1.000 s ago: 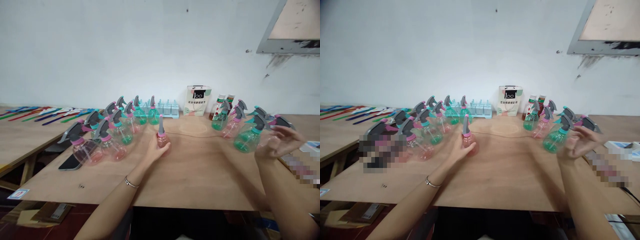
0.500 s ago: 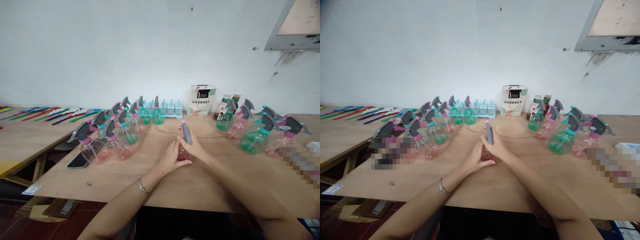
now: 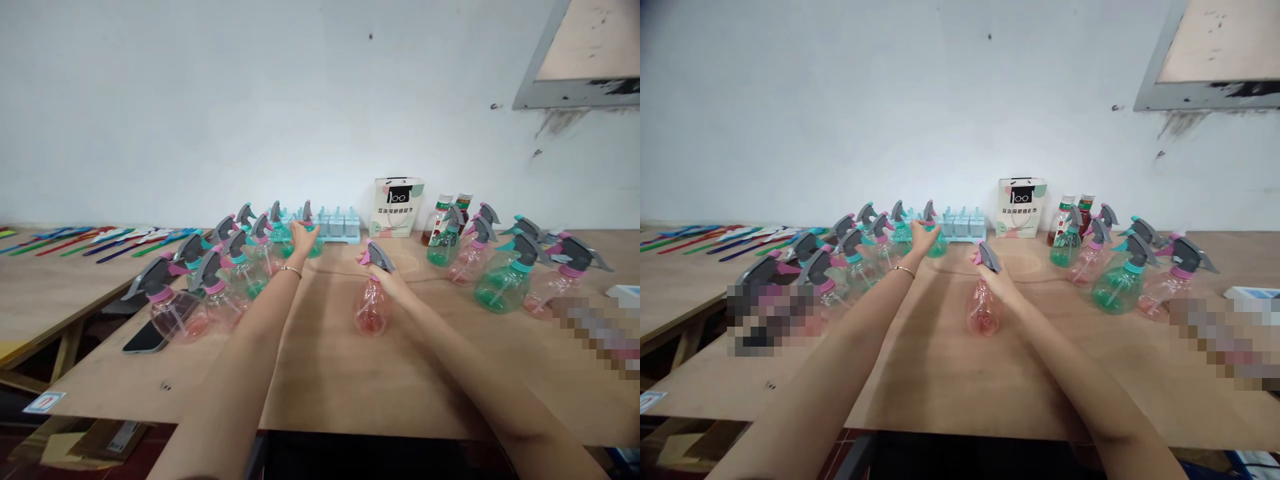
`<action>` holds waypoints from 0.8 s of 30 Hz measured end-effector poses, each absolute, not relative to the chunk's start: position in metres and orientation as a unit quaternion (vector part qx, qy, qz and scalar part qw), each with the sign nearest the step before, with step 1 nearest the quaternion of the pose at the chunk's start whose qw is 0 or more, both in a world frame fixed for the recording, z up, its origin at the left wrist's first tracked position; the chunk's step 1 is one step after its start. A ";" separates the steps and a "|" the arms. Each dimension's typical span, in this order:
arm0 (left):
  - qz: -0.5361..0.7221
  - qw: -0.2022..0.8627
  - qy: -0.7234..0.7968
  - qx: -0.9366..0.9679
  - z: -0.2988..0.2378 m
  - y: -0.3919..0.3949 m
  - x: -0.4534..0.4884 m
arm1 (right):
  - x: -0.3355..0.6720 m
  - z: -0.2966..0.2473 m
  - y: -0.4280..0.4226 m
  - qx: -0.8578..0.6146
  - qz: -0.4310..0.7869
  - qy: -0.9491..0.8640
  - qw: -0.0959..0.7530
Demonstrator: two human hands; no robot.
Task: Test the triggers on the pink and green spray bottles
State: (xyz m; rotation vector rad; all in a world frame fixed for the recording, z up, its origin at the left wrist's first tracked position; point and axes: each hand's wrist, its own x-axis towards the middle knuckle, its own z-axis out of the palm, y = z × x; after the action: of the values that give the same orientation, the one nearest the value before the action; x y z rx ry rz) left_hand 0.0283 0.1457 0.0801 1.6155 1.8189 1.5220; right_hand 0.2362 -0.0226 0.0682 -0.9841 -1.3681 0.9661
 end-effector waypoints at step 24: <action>0.489 0.126 0.529 0.682 0.026 -0.034 0.008 | 0.214 0.122 -0.042 -0.291 0.583 -0.502 0.569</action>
State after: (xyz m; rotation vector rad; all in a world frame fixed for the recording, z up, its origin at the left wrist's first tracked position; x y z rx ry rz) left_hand 0.0080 -0.0342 0.0259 1.9852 1.5406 1.4248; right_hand 0.2139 -0.0418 0.1223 -0.6844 -1.1781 1.3697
